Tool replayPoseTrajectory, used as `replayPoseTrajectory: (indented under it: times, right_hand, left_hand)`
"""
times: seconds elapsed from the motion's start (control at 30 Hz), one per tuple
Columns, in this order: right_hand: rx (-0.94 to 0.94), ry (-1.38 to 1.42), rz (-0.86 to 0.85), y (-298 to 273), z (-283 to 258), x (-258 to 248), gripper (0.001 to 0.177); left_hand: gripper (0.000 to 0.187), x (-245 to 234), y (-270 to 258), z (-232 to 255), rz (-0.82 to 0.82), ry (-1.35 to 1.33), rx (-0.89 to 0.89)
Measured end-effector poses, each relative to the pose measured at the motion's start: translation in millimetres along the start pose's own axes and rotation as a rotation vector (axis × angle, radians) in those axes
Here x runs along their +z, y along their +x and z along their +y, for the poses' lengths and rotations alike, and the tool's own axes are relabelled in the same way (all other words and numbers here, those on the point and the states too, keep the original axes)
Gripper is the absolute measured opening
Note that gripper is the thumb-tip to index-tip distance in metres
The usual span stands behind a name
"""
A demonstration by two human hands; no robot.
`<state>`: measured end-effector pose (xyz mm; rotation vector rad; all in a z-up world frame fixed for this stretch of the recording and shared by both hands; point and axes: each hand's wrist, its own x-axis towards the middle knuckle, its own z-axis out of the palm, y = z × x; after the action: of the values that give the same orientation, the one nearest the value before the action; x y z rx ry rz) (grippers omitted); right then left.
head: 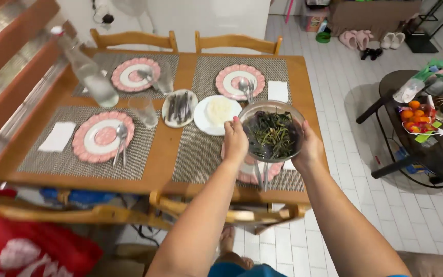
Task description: The recorder takes tissues, places them on a dining table, serves rice and dried fish onto the table, and brings a bottle of water.
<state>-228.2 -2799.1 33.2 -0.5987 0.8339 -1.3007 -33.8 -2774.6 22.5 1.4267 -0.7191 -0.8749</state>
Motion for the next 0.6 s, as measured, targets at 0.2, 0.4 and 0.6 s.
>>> replayPoseTrajectory:
  times: [0.2,0.4,0.6]
  right_hand:
    - [-0.18,-0.065,0.031,111,22,-34,0.049]
    - [-0.182,-0.035,0.172,185,45,-67,0.048]
    - [-0.114,-0.014,0.202,217,61,-92,0.05]
  left_hand:
    - [0.055,63,105,-42,-0.085,0.114,0.015]
    - [0.059,107,170,-71,-0.165,0.173,-0.023]
    - [0.068,121,202,-96,-0.322,0.236,-0.133]
